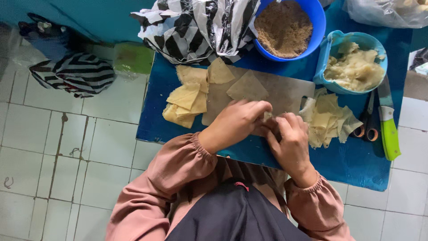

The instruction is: The person folds triangular pastry wrappers on a cutting board, pinching each closed by hand and setting finished ones aside. They occasionally scoop filling from a bowl with a spoon onto a wrapper before folding it, working through a stack of wrappers one at a time.

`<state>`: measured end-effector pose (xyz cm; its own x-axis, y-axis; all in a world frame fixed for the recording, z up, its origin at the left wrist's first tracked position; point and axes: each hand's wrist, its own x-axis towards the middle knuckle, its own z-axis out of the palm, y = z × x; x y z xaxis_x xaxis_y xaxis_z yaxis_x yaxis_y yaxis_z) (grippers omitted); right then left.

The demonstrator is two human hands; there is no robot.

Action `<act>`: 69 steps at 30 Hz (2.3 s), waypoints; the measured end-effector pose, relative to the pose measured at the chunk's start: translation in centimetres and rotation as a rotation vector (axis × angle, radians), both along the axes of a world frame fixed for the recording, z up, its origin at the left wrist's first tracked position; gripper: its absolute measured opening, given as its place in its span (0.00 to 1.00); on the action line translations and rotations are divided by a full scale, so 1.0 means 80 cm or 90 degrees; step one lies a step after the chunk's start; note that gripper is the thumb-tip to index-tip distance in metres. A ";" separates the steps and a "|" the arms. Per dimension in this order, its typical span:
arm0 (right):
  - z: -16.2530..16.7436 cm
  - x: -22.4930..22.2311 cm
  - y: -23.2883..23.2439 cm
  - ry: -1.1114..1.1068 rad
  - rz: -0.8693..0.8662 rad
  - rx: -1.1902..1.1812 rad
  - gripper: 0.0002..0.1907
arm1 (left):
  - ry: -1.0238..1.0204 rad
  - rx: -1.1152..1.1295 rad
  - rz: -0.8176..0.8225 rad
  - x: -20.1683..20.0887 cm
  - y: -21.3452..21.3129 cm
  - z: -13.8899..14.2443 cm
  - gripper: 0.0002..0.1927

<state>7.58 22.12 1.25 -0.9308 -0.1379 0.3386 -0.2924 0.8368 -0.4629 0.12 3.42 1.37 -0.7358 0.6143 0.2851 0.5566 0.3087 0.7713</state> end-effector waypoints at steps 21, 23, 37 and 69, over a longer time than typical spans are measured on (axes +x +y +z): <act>-0.007 0.026 -0.021 0.073 -0.062 0.240 0.22 | 0.343 -0.257 0.273 0.064 0.008 -0.015 0.26; -0.005 0.014 -0.018 0.063 -0.062 0.262 0.22 | 0.317 -0.250 0.316 0.049 0.001 -0.016 0.26; 0.117 -0.199 0.152 0.306 -0.149 0.379 0.06 | 0.143 -0.165 0.390 -0.022 -0.001 -0.015 0.13; 0.096 -0.136 0.054 0.135 0.112 0.275 0.13 | -0.110 0.078 0.205 0.005 0.019 -0.015 0.16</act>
<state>-3.27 26.47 8.92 -0.7981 -0.4555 0.3944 -0.4962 0.8682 -0.0014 0.52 4.94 0.20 -0.9287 0.3137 0.1975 0.3056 0.3465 0.8869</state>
